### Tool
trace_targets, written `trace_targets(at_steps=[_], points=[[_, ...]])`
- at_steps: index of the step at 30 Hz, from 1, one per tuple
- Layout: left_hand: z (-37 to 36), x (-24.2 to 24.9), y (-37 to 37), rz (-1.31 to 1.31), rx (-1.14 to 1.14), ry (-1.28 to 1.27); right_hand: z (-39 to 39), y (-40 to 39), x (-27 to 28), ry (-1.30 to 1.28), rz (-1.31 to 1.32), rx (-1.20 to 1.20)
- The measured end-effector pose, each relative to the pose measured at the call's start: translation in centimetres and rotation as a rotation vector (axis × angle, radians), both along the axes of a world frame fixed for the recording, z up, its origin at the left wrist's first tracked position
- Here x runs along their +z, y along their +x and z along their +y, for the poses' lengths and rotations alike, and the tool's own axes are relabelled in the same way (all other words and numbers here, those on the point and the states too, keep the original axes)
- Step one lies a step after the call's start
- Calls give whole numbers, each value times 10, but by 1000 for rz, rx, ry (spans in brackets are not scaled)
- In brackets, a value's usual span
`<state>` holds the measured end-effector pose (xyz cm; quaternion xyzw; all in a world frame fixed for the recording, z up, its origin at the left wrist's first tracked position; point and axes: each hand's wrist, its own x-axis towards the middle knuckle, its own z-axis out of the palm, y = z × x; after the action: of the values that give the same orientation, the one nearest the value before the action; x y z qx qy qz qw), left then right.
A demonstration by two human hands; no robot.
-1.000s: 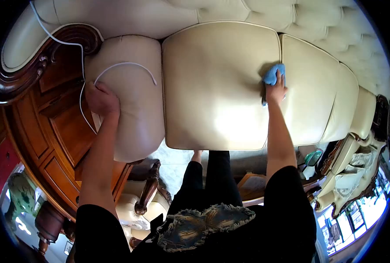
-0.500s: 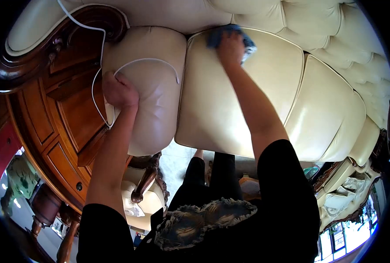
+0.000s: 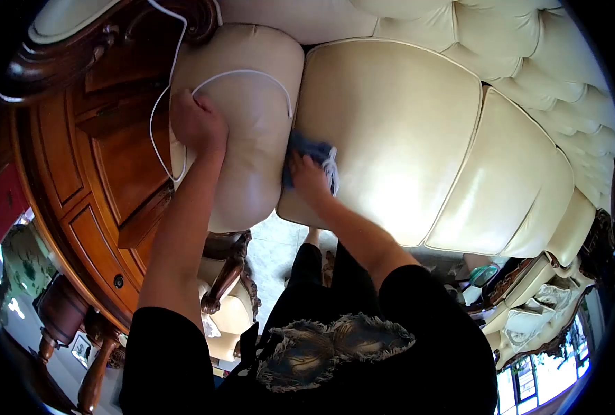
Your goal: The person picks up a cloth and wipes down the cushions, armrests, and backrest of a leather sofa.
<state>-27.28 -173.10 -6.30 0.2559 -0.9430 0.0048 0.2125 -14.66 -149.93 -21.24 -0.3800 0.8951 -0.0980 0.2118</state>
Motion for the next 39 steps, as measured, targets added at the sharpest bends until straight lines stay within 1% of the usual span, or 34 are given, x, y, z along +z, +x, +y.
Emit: trace_targets(at_steps=[2, 3, 5, 6, 7, 9, 10, 11, 12, 13, 14, 15, 16, 17, 18, 19, 20, 21, 23, 24, 25, 26, 27, 28, 29, 30, 31, 33, 35, 36, 37, 39], points=[[0, 5, -2, -147, 72, 99, 6, 48, -1, -21, 28, 29], [1, 4, -1, -145, 73, 92, 10, 68, 3, -33, 42, 69], [0, 0, -1, -27, 35, 32, 17, 103, 7, -74, -23, 135], [-1, -1, -2, -21, 36, 24, 22, 118, 10, -75, -64, 188], [-2, -3, -2, 17, 13, -1, 29, 133, 14, -27, -176, 276], [-2, -4, 0, 62, -1, -34, 46, 159, 20, 156, -543, 472], [-1, -3, 0, 44, 15, -36, 57, 173, 18, 193, -716, 471], [-1, -2, 0, 28, 29, -38, 83, 215, -23, 25, -907, 247], [0, -1, 0, 41, 26, -43, 99, 208, -9, -29, -991, 122], [0, -1, 0, 52, 11, -52, 119, 207, 6, -118, -1045, -100], [-1, 0, 0, 65, 2, -61, 135, 196, 31, -29, -1047, -260], [-1, 0, 1, 85, 10, -64, 152, 185, 50, -88, -1040, -394], [-2, 0, 1, 26, 23, -60, 169, 174, 63, -150, -1027, -529], [-2, 1, 1, -31, 33, -56, 187, 161, 73, -129, -1111, -663], [1, 6, 0, -57, 65, -41, 207, 157, 73, -236, -969, -672], [0, 7, 0, -24, 69, -48, 226, 143, 87, -167, -956, -767], [-2, 8, -4, -120, 91, -1, 248, 137, 91, -176, -824, -789], [-4, 8, -7, -219, 113, 48, 268, 129, 99, -161, -812, -874], [-3, 17, -4, -286, 109, 111, 305, 115, 118, -38, -661, -862], [-2, 19, 1, -332, 93, 113, 324, 116, 119, 14, -654, -933], [1, 24, 8, -379, 76, 116, 347, 121, 112, 51, -596, -928], [9, 36, 17, -468, 28, 87, 351, 112, 141, 85, -592, -964], [19, 48, 27, -559, -20, 55, 369, 116, 138, 162, -566, -902], [30, 57, 36, -558, -55, 50, 389, 125, 127, 185, -560, -919], [42, 66, 44, -560, -92, 46, 398, 127, 137, 191, -591, -938], [59, 83, 51, -585, -118, 46, 411, 130, 141, 163, -654, -970], [81, 103, 58, -610, -145, 48, 415, 129, 158, 148, -661, -971], [122, 127, 76, -414, -235, 81, 442, 137, 148, 136, -684, -1013], [165, 166, 83, -304, -303, 299, 454, 134, 167, 119, -667, -1002], [182, 158, 88, -203, -342, 364, 456, 130, 175, 180, -665, -1027], [197, 151, 90, -101, -382, 428, 461, 130, 172, 269, -626, -977], [236, 167, 88, -76, -344, 622, 473, 128, 164, 327, -608, -943]])
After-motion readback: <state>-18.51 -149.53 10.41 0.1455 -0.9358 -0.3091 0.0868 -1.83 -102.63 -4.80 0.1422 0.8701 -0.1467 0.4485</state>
